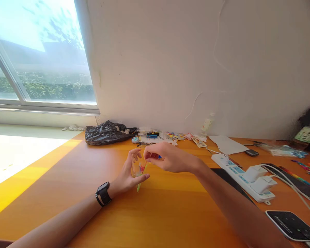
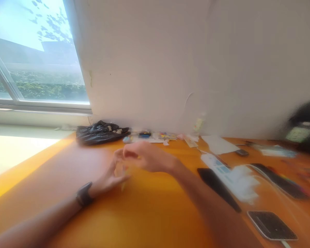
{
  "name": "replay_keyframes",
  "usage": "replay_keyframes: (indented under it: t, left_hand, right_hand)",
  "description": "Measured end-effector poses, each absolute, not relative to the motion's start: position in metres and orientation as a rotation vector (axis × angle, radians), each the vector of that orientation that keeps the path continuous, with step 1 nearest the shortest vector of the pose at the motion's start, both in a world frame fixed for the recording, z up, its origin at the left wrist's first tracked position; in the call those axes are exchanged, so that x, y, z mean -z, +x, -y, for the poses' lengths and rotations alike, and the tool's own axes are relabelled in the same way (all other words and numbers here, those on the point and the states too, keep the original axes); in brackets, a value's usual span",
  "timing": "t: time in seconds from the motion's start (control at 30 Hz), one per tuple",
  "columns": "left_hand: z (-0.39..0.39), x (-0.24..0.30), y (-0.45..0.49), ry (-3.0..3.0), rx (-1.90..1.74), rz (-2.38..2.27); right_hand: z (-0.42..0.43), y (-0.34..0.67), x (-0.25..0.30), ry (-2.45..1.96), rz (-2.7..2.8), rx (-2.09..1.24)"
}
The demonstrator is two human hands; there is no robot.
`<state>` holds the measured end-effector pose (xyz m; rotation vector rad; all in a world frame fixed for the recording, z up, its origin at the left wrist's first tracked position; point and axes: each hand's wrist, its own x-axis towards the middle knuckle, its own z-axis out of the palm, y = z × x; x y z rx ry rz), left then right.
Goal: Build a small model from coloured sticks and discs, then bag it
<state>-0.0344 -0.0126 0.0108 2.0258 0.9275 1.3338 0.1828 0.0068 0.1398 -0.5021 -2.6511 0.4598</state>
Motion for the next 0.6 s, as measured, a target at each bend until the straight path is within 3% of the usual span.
replay_keyframes:
  t: [0.4, 0.6]
  left_hand:
    - [0.017, -0.019, -0.033, 1.961, -1.137, -0.863]
    - [0.016, -0.017, -0.034, 1.975, -1.106, -0.885]
  right_hand:
    - [-0.003, 0.179, -0.14, -0.58, 2.541, -0.357]
    - [-0.004, 0.177, -0.14, -0.511, 2.453, -0.498]
